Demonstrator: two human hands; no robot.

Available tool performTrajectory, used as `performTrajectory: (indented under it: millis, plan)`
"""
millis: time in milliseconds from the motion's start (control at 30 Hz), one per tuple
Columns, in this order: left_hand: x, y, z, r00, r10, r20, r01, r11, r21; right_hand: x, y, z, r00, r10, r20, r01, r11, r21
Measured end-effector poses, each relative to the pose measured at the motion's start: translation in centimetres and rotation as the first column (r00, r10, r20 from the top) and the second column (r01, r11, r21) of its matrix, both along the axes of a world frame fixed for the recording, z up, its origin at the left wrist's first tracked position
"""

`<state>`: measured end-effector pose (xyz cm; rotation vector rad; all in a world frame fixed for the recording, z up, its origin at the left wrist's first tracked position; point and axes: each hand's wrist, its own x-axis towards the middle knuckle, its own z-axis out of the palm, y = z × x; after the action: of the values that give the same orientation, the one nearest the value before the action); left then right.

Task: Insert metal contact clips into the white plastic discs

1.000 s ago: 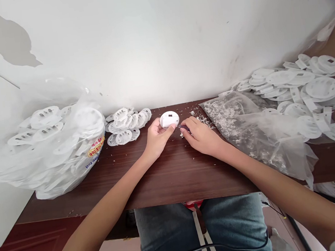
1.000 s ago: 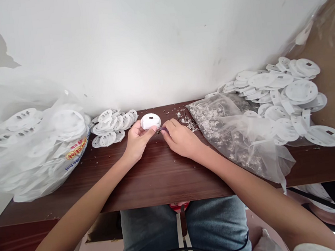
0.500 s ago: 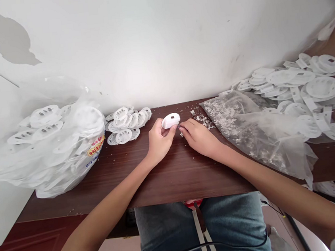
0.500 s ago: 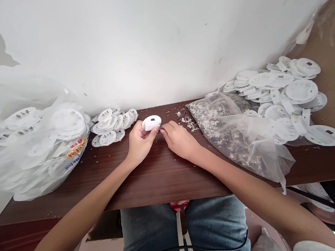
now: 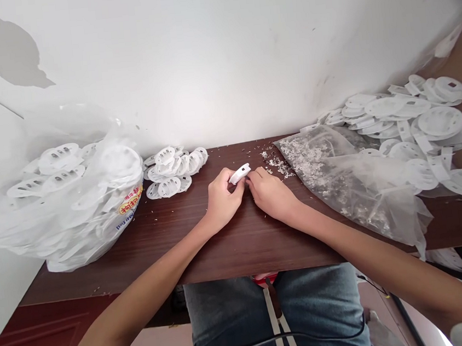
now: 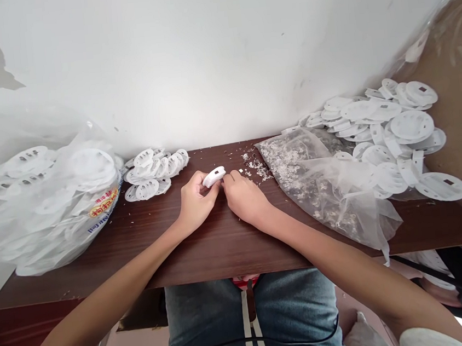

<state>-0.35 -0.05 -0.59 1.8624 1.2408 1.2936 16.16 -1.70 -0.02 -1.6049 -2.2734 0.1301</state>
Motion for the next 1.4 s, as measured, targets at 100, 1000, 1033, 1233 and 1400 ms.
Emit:
performTrajectory:
  millis: [100,1000,1033,1233,1400]
  plan:
    - [0.1,-0.1,0.1,1.0,-0.008,0.012,0.009,0.999,-0.036,-0.1,-0.1,-0.2,0.998,-0.006,0.056,0.006,1.0,-0.001]
    - [-0.6,1.1,0.3,0.994,0.107,-0.006,-0.107,0.994,0.031,0.3,0.1,1.0,0.972,-0.088,0.216,0.078,0.995,0.057]
    - [-0.6,1.0,0.3,0.992,0.116,-0.046,-0.112,0.991,0.069,0.2,0.0,1.0,0.973,-0.085,0.216,0.076,0.996,0.048]
    - [-0.5,0.7,0.2,0.982,0.109,-0.155,-0.087,0.986,0.141,0.0,0.0,0.9,0.973,-0.082,0.218,0.083,0.997,0.007]
    - [-0.6,0.8,0.1,0.974,0.111,-0.195,-0.073,0.979,0.191,0.0,-0.1,1.0,0.973,-0.085,0.214,0.09,0.996,-0.013]
